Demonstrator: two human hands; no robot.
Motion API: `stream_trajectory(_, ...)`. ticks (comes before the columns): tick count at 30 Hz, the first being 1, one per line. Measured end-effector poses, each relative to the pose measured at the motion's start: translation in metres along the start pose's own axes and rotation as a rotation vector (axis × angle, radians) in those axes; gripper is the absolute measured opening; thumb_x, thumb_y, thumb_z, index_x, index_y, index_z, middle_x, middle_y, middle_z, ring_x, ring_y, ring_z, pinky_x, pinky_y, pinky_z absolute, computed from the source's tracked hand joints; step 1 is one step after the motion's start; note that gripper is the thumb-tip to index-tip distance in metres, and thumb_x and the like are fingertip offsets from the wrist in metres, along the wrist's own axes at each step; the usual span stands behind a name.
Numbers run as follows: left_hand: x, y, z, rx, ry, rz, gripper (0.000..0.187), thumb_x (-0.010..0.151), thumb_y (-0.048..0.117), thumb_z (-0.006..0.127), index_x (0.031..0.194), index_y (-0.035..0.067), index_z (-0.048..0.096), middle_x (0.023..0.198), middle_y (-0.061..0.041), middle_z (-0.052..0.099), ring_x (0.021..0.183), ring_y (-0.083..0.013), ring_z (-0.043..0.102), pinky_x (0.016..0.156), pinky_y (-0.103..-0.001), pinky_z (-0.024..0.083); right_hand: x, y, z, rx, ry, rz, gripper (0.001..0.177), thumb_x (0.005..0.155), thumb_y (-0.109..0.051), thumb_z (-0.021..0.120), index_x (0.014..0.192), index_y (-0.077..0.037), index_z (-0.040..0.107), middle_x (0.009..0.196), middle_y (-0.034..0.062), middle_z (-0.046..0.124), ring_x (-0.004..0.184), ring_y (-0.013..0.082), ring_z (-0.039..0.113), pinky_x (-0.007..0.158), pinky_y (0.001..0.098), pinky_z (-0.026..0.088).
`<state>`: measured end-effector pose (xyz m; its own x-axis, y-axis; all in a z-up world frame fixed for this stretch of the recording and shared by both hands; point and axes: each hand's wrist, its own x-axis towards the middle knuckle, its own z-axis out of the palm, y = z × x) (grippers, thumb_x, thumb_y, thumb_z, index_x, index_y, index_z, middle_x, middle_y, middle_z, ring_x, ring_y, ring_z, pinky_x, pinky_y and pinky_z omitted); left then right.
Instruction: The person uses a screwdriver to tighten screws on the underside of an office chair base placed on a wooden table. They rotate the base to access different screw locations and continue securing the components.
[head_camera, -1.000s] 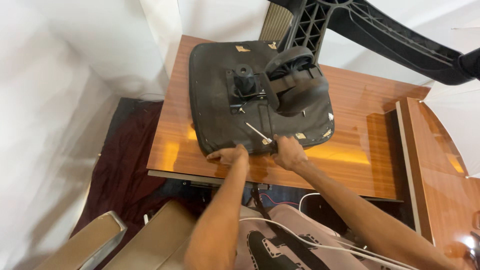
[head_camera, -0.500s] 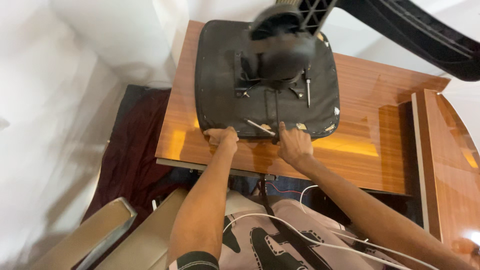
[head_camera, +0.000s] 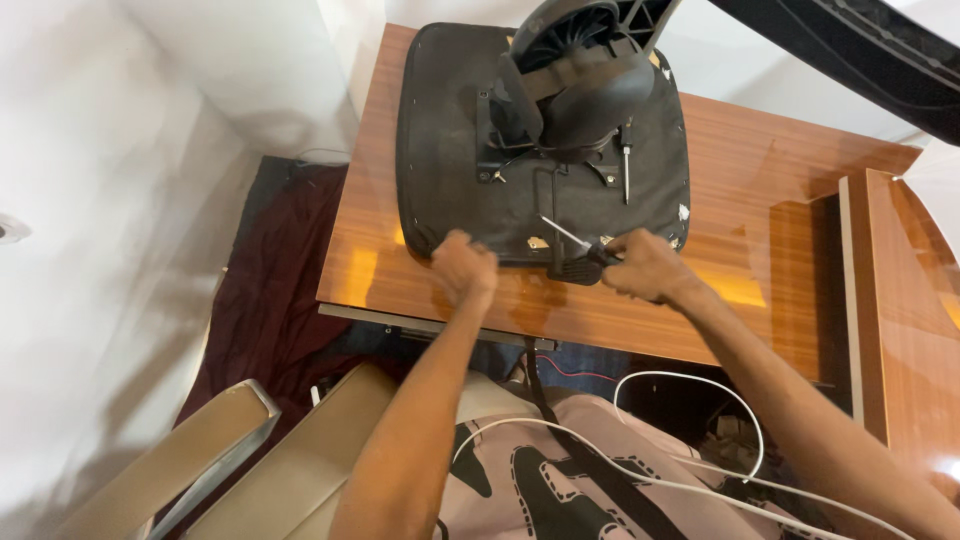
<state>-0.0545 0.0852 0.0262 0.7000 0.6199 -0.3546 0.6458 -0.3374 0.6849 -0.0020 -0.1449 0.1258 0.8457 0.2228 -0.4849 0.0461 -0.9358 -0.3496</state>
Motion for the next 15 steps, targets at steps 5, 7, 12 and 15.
stream_trajectory(5, -0.013, 0.031, 0.031, -0.006, -0.195, 0.27, 0.049, 0.088, 0.004, 0.069, 0.136, 0.002, 0.057, 0.132, -0.018, 0.062, 0.115, -0.0318, 0.066, 0.099, -0.041, 0.055, 0.0, 0.001, -0.013, 0.044, 0.051, 0.009, 0.043, 0.074, -0.019, 0.08, 0.116, -0.014, 0.076, 0.089, 0.0193, 0.08, 0.079, 0.0315, 0.078, 0.074, 0.0444, 0.062)
stream_trajectory(7, -0.012, 0.029, 0.04, 0.005, -0.233, 0.324, 0.054, 0.086, 0.001, 0.07, 0.138, 0.001, 0.056, 0.133, -0.02, 0.059, 0.118, -0.0346, 0.063, 0.1, -0.043, 0.053, -0.003, 0.0, -0.01, -0.035, 0.208, -0.181, 0.039, 0.067, -0.023, 0.088, 0.103, -0.011, 0.082, 0.095, 0.0149, 0.079, 0.087, 0.0283, 0.076, 0.083, 0.0396, 0.058)
stream_trajectory(12, 0.003, 0.01, 0.066, 0.121, -0.366, 0.36, 0.032, 0.086, 0.001, 0.072, 0.117, -0.003, 0.069, 0.127, -0.02, 0.059, 0.121, -0.036, 0.06, 0.102, -0.043, 0.054, -0.009, -0.009, -0.004, -0.031, 0.302, -0.209, 0.033, 0.069, -0.022, 0.087, 0.099, -0.01, 0.082, 0.091, 0.0175, 0.078, 0.084, 0.0307, 0.077, 0.083, 0.039, 0.06)
stream_trajectory(15, 0.015, 0.004, 0.081, 0.118, -0.302, 0.457, 0.04, 0.079, 0.001, 0.076, 0.118, -0.001, 0.068, 0.129, -0.021, 0.052, 0.121, -0.0375, 0.053, 0.102, -0.042, 0.051, -0.013, -0.017, -0.001, 0.023, 0.332, -0.191, 0.029, 0.073, -0.021, 0.084, 0.099, -0.009, 0.08, 0.086, 0.0178, 0.078, 0.081, 0.0308, 0.077, 0.081, 0.039, 0.06)
